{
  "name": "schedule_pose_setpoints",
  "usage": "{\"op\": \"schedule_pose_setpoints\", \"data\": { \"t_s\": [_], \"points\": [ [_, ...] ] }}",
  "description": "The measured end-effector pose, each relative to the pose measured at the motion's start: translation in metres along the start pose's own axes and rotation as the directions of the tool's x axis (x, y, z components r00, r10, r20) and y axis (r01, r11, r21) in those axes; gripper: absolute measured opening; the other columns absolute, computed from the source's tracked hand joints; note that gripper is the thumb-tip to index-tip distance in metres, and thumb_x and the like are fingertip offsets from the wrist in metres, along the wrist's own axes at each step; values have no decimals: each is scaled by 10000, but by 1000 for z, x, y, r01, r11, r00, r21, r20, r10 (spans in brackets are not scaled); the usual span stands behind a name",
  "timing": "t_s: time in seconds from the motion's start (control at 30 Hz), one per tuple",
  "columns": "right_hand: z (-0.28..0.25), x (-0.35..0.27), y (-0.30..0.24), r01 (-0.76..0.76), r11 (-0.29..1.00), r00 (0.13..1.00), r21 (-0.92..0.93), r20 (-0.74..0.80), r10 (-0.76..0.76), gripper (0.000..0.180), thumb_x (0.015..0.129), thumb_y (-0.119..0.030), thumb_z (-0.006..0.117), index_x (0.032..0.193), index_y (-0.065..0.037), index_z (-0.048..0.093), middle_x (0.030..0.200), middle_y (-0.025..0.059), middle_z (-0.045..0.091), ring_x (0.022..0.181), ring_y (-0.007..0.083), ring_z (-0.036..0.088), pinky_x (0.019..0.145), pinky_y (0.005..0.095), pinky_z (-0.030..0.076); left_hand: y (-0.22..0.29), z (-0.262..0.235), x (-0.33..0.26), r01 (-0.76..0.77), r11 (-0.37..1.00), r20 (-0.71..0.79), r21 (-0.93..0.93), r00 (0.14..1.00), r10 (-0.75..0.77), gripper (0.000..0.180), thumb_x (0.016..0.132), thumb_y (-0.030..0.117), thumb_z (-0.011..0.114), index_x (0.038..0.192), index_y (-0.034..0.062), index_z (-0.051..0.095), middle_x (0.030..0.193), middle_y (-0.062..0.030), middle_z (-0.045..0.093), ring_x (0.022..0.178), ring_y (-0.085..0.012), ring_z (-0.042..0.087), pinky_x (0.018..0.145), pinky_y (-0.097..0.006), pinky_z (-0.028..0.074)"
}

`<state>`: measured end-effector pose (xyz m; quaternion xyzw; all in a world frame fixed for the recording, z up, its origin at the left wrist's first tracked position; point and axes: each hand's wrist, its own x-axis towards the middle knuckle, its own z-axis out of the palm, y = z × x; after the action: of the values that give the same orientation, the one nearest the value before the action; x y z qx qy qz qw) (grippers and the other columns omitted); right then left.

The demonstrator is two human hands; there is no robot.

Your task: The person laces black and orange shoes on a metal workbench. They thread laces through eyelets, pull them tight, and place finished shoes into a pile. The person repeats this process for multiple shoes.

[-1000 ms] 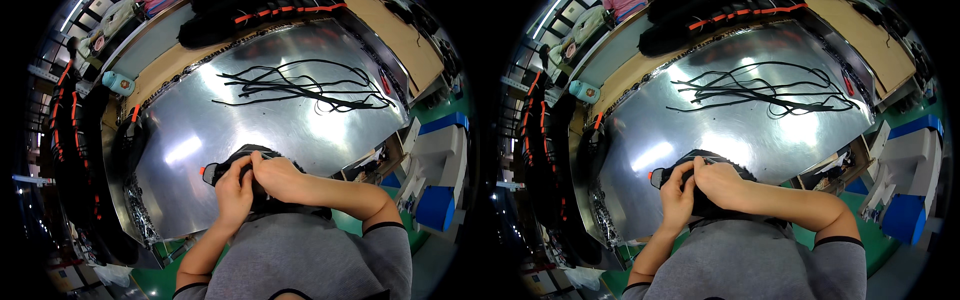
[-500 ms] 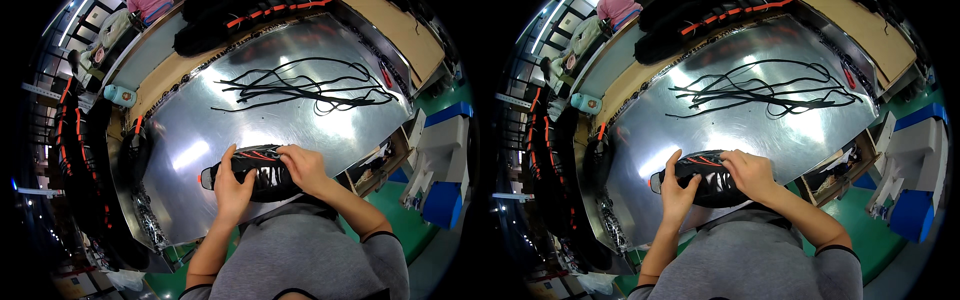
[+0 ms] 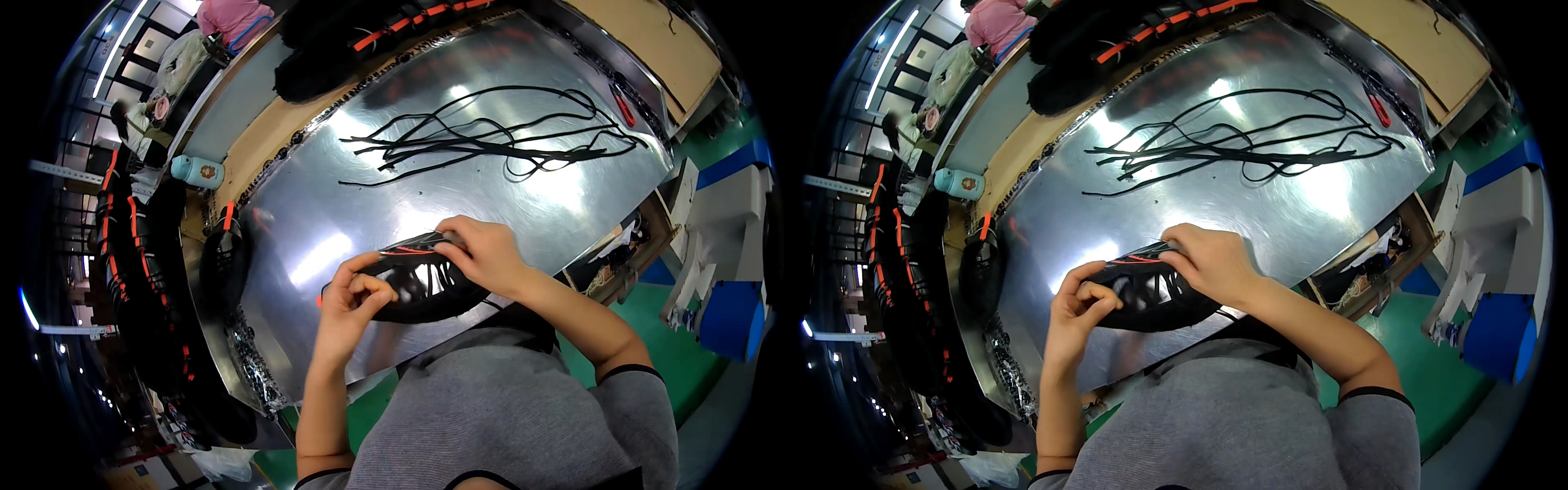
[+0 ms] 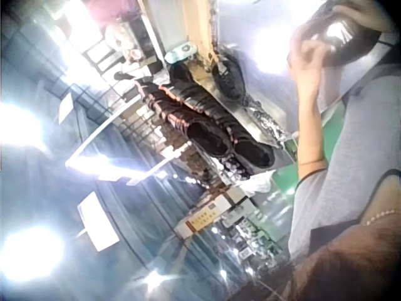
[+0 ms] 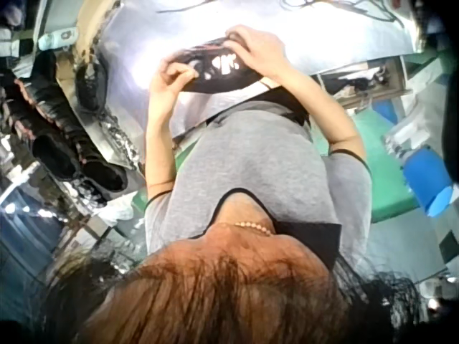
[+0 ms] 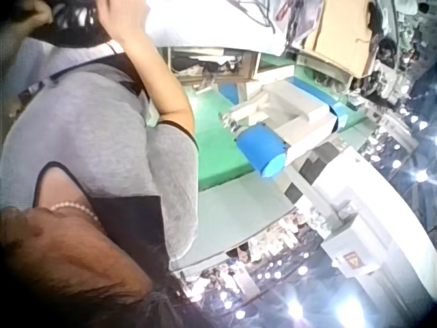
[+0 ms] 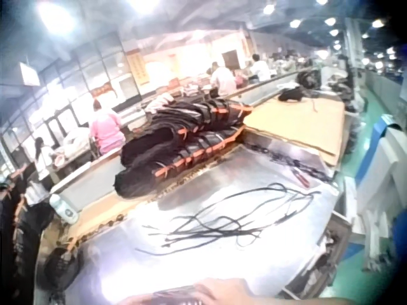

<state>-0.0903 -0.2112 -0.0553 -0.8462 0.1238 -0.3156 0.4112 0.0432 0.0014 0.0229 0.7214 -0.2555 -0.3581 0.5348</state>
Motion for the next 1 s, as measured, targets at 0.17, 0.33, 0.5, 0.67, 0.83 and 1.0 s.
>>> {"op": "schedule_pose_setpoints", "data": {
  "t_s": [0.17, 0.33, 0.5, 0.67, 0.83, 1.0],
  "points": [
    [-33, -7, -9, 28, 994, 916, 106, 396, -68, 178, 826, -131, 700, 1003, -115, 686, 825, 19, 690, 660, 232, 680, 576, 344, 513, 4, 12, -22, -177, 889, -95, 422, 967, 238, 556, 877, 26, 730, 1384, 21, 500, 1096, -77, 716, 912, -135, 651, 854, -293, 517],
    [-27, -2, -19, 147, 988, 863, -45, 494, -106, 225, 846, -123, 659, 1069, -114, 691, 860, 27, 698, 720, 246, 687, 586, 379, 518, -17, 30, -18, -283, 726, -27, 626, 923, 383, 264, 768, 61, 822, 953, 43, 635, 866, -65, 693, 807, -217, 650, 774, -329, 498],
    [-31, 10, -23, 251, 964, 753, -85, 643, -140, 328, 860, -125, 642, 1185, -128, 681, 802, 56, 691, 701, 278, 683, 593, 406, 515, -18, 22, -13, -392, 722, 91, 571, 904, 418, 238, 756, 94, 832, 883, 46, 636, 812, -61, 676, 750, -233, 624, 722, -349, 470],
    [-21, 42, -31, 315, 939, 515, -141, 856, -45, 206, 883, -166, 626, 1078, -106, 660, 758, 95, 676, 699, 327, 674, 610, 450, 505, -12, 19, -15, -418, 705, 127, 574, 895, 428, 225, 757, 105, 830, 865, 54, 639, 812, -48, 668, 734, -232, 612, 700, -344, 449],
    [-19, 48, -22, 79, 997, 531, 6, 846, -47, 155, 891, -206, 640, 975, -78, 612, 725, 97, 645, 688, 303, 651, 631, 413, 478, -19, 20, -15, -371, 686, 25, 626, 889, 458, 189, 763, 103, 819, 843, 70, 650, 805, -40, 651, 746, -234, 596, 690, -351, 431],
    [-49, 52, -19, -229, 964, 500, 134, 866, -2, 191, 908, -236, 660, 1017, -84, 620, 677, 62, 567, 615, 171, 556, 597, 333, 430, -16, 28, -8, -386, 625, -14, 679, 844, 536, 149, 775, 89, 795, 829, 74, 657, 781, -48, 621, 732, -255, 566, 693, -367, 403]
  ]
}}
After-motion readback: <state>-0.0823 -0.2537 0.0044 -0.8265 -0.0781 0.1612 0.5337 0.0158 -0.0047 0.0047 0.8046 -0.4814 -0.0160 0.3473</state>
